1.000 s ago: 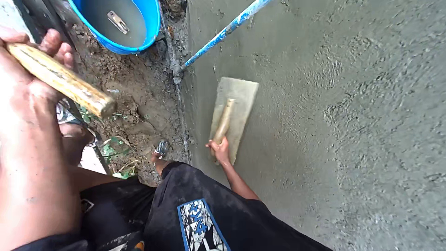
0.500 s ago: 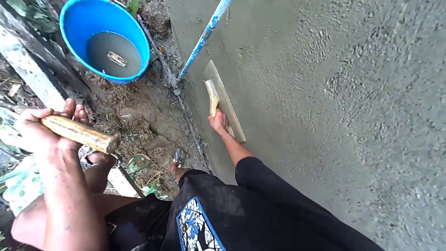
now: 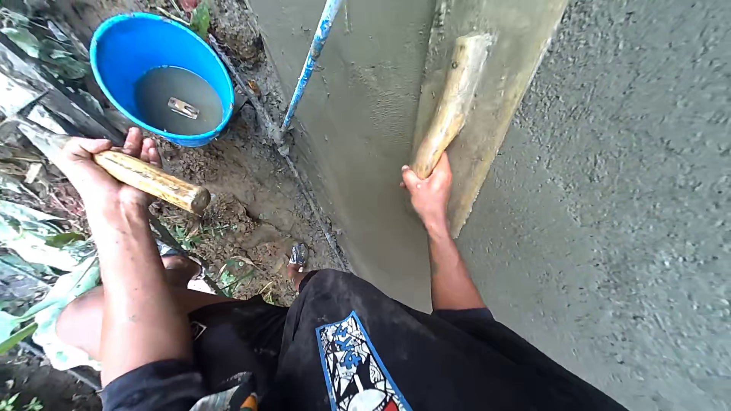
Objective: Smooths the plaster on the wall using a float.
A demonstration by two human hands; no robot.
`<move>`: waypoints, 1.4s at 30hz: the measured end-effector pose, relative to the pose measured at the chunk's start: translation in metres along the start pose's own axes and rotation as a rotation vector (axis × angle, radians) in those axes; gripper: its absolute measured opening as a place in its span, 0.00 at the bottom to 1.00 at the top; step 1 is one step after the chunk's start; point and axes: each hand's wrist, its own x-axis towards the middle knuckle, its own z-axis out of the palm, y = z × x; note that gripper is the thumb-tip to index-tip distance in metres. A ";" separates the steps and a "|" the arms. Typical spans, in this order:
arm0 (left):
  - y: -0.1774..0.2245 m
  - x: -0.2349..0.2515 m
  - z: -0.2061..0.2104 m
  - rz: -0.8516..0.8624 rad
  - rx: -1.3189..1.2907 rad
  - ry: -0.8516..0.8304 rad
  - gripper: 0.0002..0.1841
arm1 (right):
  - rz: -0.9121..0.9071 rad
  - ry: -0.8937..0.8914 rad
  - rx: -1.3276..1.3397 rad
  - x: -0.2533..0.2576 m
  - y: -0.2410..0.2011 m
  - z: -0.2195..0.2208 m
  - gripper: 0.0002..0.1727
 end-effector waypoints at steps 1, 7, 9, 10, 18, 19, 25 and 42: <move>-0.001 0.003 0.000 0.001 0.002 -0.010 0.12 | -0.032 -0.016 0.011 0.011 0.001 0.005 0.33; -0.019 0.007 0.002 0.043 0.052 0.026 0.14 | 0.078 -0.349 -0.151 0.058 -0.009 0.069 0.37; -0.024 0.009 0.001 0.013 0.069 0.025 0.14 | 0.152 -0.446 -0.300 0.046 0.018 0.087 0.39; -0.023 0.012 0.000 -0.004 0.066 0.014 0.15 | 0.178 -0.477 -0.355 0.033 0.036 0.090 0.39; 0.000 0.021 -0.013 -0.016 -0.050 -0.031 0.10 | 0.262 -0.384 -0.530 -0.091 0.093 -0.020 0.31; 0.003 0.022 -0.016 0.001 -0.053 -0.032 0.10 | 0.207 -0.307 -0.492 -0.090 0.081 -0.032 0.30; -0.005 0.030 -0.015 0.077 -0.015 -0.035 0.11 | 0.048 -0.129 -0.098 -0.004 0.004 -0.020 0.38; 0.009 0.066 -0.061 0.053 -0.182 -0.118 0.10 | 0.189 -0.224 -0.469 -0.080 0.056 -0.049 0.30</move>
